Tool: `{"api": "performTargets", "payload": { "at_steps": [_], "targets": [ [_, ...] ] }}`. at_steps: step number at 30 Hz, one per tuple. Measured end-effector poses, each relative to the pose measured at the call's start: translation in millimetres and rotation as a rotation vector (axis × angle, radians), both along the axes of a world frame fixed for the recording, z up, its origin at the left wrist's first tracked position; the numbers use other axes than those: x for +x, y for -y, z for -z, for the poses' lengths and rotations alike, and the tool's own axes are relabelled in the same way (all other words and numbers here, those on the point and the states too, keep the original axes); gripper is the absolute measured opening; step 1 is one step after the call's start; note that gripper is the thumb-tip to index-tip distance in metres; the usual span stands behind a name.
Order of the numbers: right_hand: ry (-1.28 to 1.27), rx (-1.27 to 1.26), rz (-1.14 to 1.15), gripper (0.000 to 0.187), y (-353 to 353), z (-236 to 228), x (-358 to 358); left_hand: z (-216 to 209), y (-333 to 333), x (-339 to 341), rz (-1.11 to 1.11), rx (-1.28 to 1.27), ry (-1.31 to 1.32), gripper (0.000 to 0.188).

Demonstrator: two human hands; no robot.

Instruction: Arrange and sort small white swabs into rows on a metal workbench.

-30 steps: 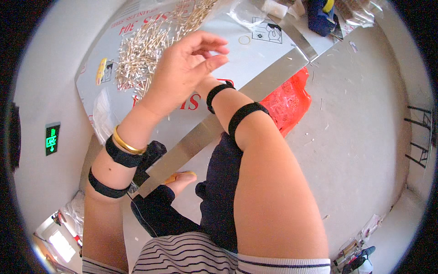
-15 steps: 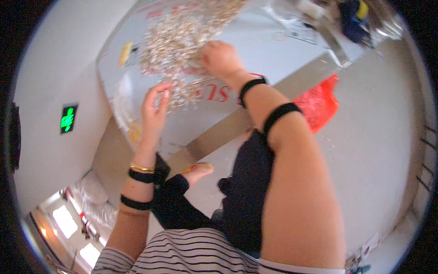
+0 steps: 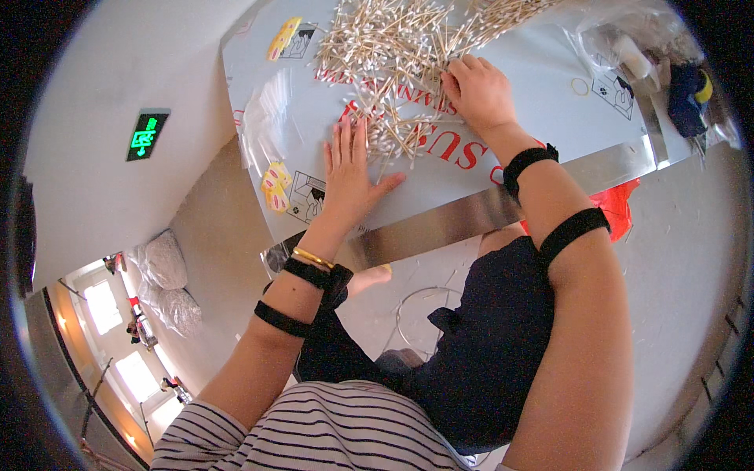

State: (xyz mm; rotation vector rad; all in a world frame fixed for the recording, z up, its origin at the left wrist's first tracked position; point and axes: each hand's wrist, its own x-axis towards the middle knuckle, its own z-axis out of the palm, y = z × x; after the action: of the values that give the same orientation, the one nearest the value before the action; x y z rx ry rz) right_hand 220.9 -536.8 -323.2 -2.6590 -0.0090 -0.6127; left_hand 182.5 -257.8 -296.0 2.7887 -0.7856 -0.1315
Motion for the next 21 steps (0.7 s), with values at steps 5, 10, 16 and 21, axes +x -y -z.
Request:
{"api": "performTargets", "payload": {
  "at_steps": [5, 10, 16, 21],
  "targets": [
    [0.008, -0.028, 0.006, 0.020, -0.1, -1.5, 1.3, 4.3, -8.8, -8.7, 0.048, 0.074, 0.076, 0.107],
    [0.008, -0.062, 0.013, 0.019, 0.4, 3.4, -1.3, 1.8, -17.0, -22.1, 0.081, 0.113, 0.083, 0.104],
    [-0.008, -0.057, 0.004, 0.020, 1.0, 3.5, 0.1, -2.9, -26.5, -24.2, 0.051, -0.002, 0.063, 0.105],
    [-0.011, -0.068, 0.005, 0.020, 2.5, 4.4, 0.2, -3.7, -32.4, 4.4, -0.063, -0.121, 0.060, 0.112]
  ]
}}
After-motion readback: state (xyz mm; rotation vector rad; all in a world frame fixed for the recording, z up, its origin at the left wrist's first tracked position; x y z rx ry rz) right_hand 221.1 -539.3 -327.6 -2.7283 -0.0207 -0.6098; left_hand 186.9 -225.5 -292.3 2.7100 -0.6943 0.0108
